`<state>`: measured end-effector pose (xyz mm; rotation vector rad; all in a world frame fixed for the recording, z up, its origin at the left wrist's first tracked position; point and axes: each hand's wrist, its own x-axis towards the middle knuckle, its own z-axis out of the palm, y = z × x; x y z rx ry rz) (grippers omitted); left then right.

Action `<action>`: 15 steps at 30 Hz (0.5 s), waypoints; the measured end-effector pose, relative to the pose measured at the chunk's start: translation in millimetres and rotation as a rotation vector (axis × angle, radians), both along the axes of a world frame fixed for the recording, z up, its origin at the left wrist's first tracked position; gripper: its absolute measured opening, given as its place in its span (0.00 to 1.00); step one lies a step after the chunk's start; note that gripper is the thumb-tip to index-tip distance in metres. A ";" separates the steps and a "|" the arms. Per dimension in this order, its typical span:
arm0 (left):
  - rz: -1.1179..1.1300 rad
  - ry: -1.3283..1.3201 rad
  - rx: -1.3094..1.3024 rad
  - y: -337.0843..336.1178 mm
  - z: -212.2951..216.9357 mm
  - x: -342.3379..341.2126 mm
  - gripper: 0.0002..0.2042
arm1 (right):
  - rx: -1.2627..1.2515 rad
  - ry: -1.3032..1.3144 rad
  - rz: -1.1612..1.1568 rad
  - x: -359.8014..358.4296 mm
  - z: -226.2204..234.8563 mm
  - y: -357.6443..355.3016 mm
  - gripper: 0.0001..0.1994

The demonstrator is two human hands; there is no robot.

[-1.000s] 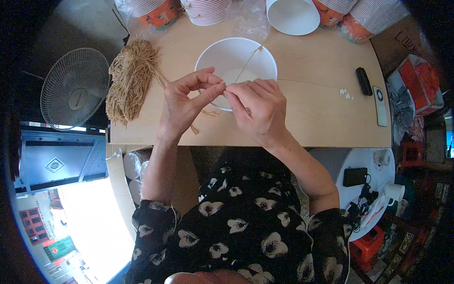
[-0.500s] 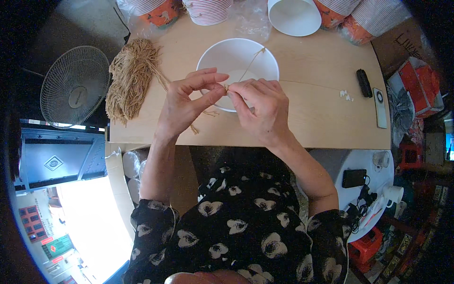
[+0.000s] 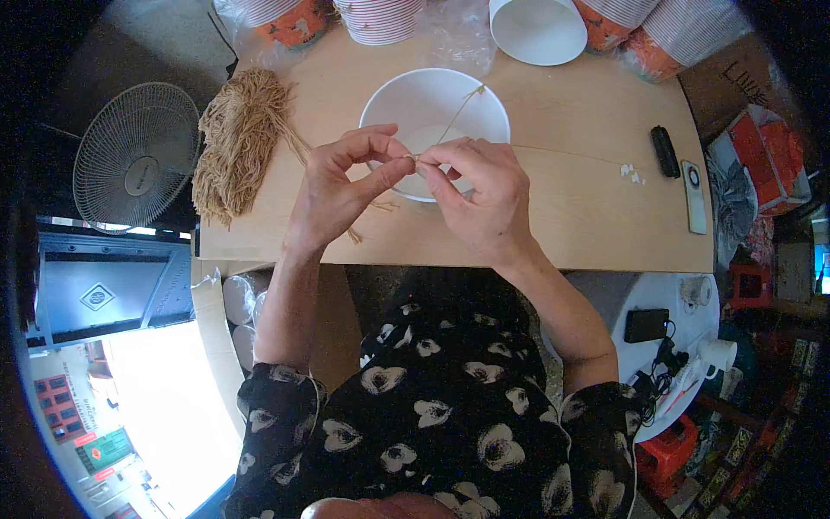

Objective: Attaching string handles to decorative paper buckets in a manufacturing environment.

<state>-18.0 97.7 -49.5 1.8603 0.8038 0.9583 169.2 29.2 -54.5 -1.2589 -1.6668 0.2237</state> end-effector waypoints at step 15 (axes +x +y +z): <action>0.053 -0.041 0.184 0.4 -2.7 8.5 0.03 | 0.020 0.014 0.002 -1.6 -4.2 3.5 0.06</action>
